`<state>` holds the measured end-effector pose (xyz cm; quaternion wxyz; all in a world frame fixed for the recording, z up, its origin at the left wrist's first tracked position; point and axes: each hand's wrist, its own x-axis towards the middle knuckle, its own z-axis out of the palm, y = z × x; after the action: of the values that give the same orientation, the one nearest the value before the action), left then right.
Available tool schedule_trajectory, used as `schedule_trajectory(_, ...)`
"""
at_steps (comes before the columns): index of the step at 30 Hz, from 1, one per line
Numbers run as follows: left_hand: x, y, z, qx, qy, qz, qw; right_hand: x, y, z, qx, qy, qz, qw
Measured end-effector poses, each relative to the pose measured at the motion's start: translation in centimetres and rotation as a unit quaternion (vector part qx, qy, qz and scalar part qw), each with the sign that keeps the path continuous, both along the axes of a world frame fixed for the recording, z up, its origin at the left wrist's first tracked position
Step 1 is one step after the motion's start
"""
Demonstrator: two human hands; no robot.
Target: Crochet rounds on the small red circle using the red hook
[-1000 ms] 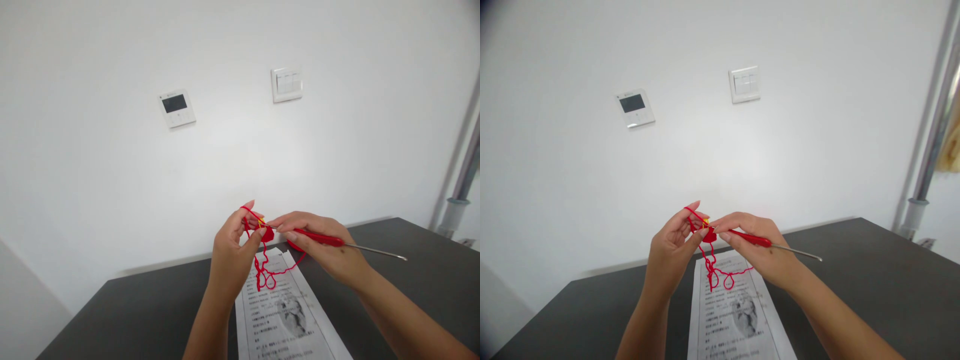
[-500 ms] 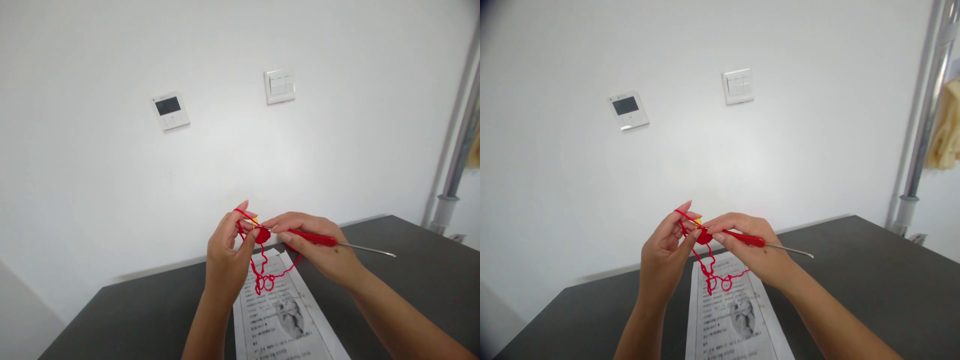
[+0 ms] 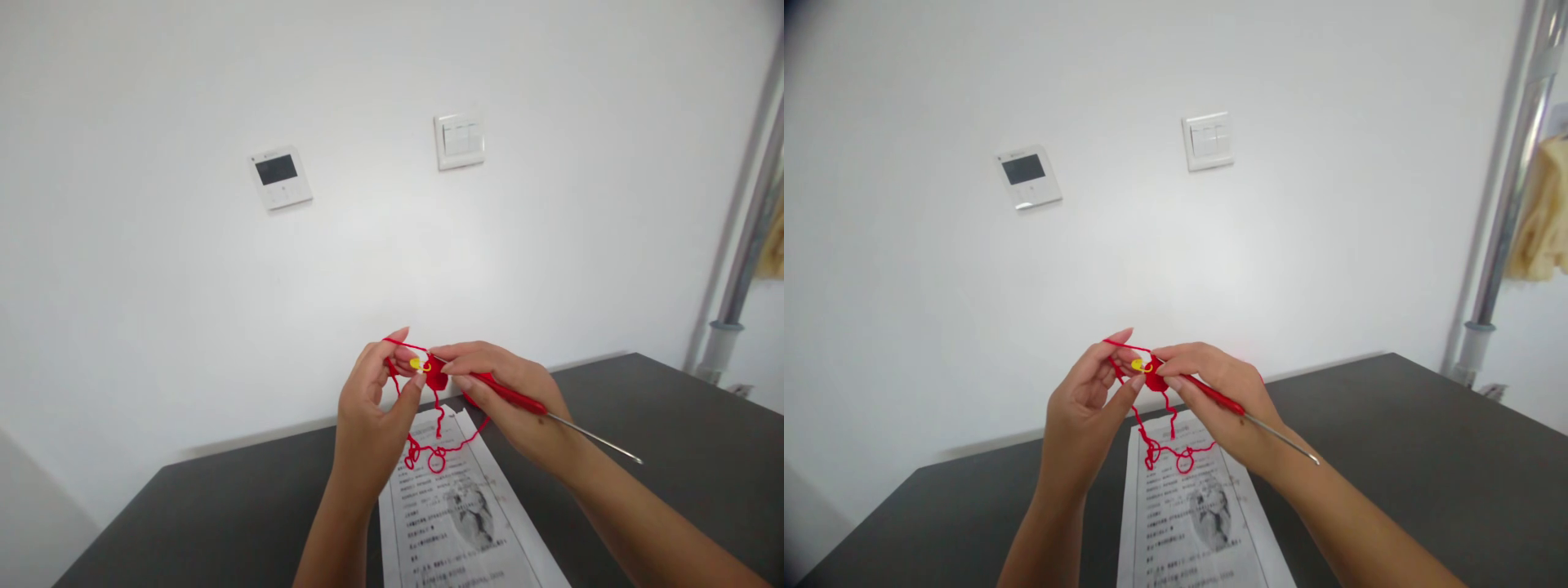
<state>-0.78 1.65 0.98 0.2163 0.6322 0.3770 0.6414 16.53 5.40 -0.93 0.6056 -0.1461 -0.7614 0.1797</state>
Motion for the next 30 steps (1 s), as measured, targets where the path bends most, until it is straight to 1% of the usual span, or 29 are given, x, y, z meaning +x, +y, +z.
schedule_trajectory(3, 0.05, -0.06, 0.17, -0.011, -0.029, -0.027, 0.999, -0.02, 0.01, 0.05, -0.046, 0.022, 0.019, 0.999)
schedule_trajectory(6, 0.04, -0.04, 0.23, -0.006, -0.032, -0.022, 0.999, -0.05, 0.00, 0.18, -0.077, 0.035, 0.042, 0.996)
schedule_trajectory(8, 0.00, -0.02, 0.17, -0.006, -0.032, -0.011, 0.999, -0.04, -0.01, 0.28, -0.084, 0.040, 0.054, 0.994)
schedule_trajectory(14, -0.23, 0.00, -0.05, 0.006, -0.017, 0.046, 0.999, 0.18, -0.16, 0.47, -0.044, 0.016, 0.057, 0.997)
schedule_trajectory(18, -0.24, -0.10, 0.29, -0.025, 0.001, 0.061, 0.998, 0.22, -0.35, 0.55, -0.036, -0.001, 0.046, 0.998)
schedule_trajectory(21, -0.11, -0.14, 0.59, -0.062, -0.002, 0.043, 0.997, 0.18, -0.44, 0.61, -0.021, 0.004, 0.037, 0.999)
schedule_trajectory(24, -0.02, -0.06, 0.61, -0.098, -0.035, -0.012, 0.995, 0.16, -0.45, 0.59, -0.005, 0.004, 0.029, 1.000)
schedule_trajectory(26, -0.02, 0.01, 0.51, -0.103, -0.062, -0.036, 0.992, 0.15, -0.41, 0.51, 0.008, -0.002, 0.023, 1.000)
schedule_trajectory(30, -0.08, 0.04, 0.38, -0.092, -0.075, -0.032, 0.992, 0.08, -0.31, 0.32, 0.047, -0.019, 0.017, 0.999)
